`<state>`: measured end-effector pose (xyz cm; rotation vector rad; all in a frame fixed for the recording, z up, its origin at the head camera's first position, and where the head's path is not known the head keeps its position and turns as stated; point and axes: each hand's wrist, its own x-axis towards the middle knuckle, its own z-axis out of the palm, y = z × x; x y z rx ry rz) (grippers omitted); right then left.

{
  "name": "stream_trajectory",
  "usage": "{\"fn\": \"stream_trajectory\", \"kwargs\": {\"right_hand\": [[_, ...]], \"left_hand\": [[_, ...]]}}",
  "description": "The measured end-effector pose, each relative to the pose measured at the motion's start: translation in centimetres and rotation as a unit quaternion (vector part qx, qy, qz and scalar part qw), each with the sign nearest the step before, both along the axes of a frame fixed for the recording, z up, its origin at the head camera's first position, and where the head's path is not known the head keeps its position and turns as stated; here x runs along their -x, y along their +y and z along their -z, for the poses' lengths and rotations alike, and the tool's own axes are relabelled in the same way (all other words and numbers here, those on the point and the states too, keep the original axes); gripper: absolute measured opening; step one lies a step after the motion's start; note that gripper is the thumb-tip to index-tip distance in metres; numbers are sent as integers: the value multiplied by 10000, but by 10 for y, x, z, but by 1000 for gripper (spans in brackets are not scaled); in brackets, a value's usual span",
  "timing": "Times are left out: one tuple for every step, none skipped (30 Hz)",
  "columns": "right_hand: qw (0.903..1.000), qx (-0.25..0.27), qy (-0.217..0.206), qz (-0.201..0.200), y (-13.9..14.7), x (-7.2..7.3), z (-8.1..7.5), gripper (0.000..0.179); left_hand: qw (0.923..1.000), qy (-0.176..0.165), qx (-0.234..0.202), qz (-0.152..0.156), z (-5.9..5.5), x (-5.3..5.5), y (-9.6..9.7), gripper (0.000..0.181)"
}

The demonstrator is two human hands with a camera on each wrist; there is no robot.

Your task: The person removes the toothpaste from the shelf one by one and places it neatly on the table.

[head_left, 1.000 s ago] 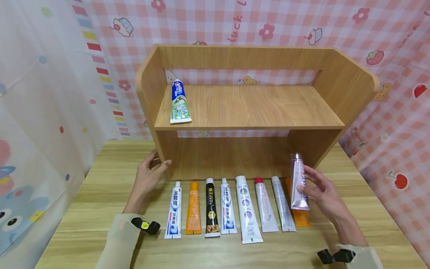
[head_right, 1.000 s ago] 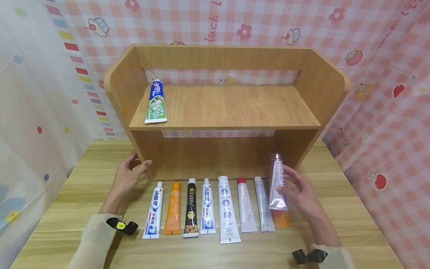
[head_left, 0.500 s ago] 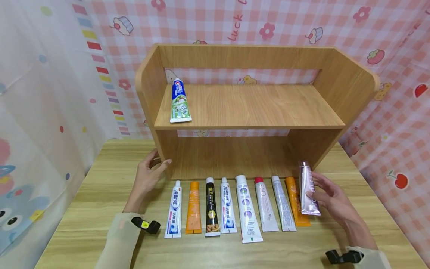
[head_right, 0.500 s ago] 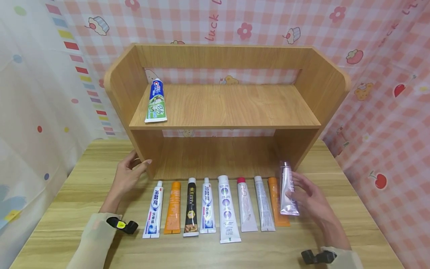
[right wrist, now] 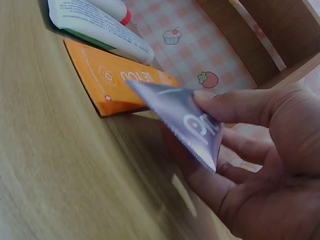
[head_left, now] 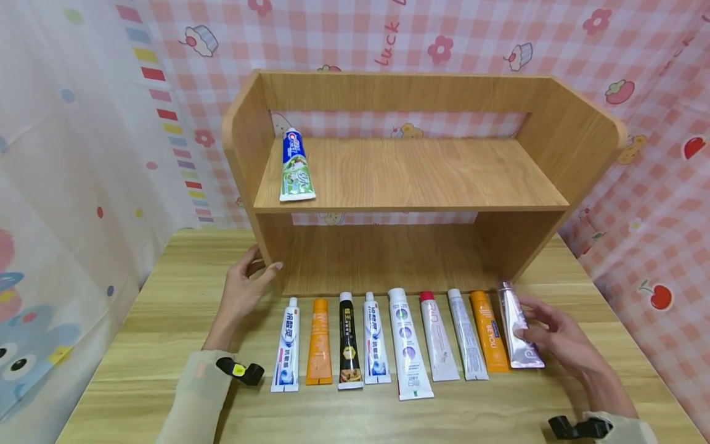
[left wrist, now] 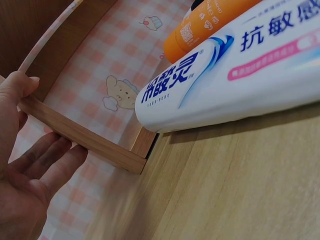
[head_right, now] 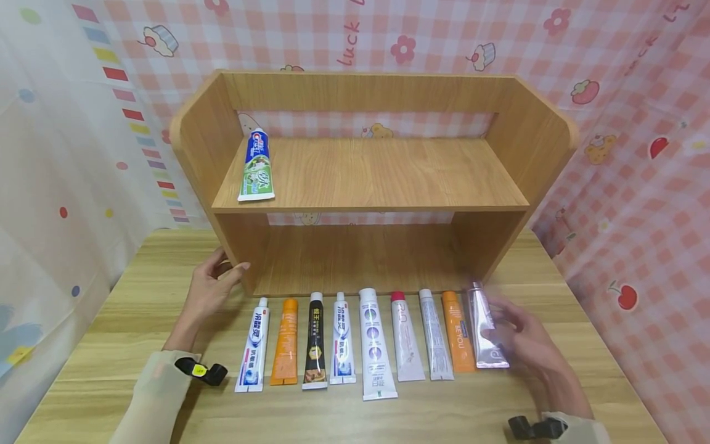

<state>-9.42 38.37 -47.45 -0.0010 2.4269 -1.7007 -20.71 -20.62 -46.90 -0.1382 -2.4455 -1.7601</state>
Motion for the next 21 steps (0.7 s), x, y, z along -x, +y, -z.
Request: {"fn": "stream_trajectory", "kwargs": {"right_hand": [[10000,-47,-15,11,0,-1,0,63],[9999,-124,-40,24,1,-1,0,63],[9998,-192,-64,40,1,-2,0,63],[9996,-250,-103,34,1,-2,0,63],[9994,-311,-139,26,2,-2,0,63],[9992,-369,-165,20,2,-2,-1,63],[9988,-438,-207,42,1,-2,-2,63],[9984,-518,-236,32,1,-2,-3,64],[9979,-587,-268,21,0,-1,-3,65],[9973,-671,-300,7,0,0,-4,66],[9965,-750,-355,31,-1,0,-5,67],[9957,-827,-406,46,-2,1,-6,68],[9948,-900,-463,57,-2,1,-6,70],[9940,-973,-500,53,-3,1,-6,71],[9932,-1040,-515,57,-3,1,-7,71],[9924,-1116,-523,45,-4,1,-8,71],[9915,-1194,-520,50,-5,0,-8,71],[9900,-1329,-466,41,-6,0,-9,71],[9884,-1463,-406,38,-7,-1,-11,70],[9862,-1620,-331,32,-8,-2,-12,69],[9836,-1784,-264,40,-8,-3,-14,67]], "left_hand": [[10000,14,0,3,0,0,0,66],[10000,25,-2,5,0,0,0,66],[10000,30,3,0,0,0,0,66],[10000,35,11,-5,0,0,-1,66],[10000,36,26,-13,0,0,-1,66],[10000,37,37,-21,0,0,-1,66],[10000,33,49,-30,0,0,-1,66],[10000,29,58,-35,0,0,-1,66],[10000,27,72,-42,0,0,-1,66],[10000,27,83,-45,0,0,-1,66],[9999,28,88,-46,0,0,-1,66],[9999,32,93,-50,0,0,-1,66],[9999,42,97,-46,0,0,-1,65],[9999,49,99,-42,0,0,-1,65],[9999,57,105,-41,0,0,-1,65],[9999,60,108,-42,0,0,-1,65],[9999,61,113,-37,0,0,-1,65],[9999,61,112,-39,0,0,-1,65],[9999,53,117,-34,0,0,-1,65],[9999,49,115,-38,0,1,-1,65],[9999,48,118,-40,0,1,-1,65]]}}
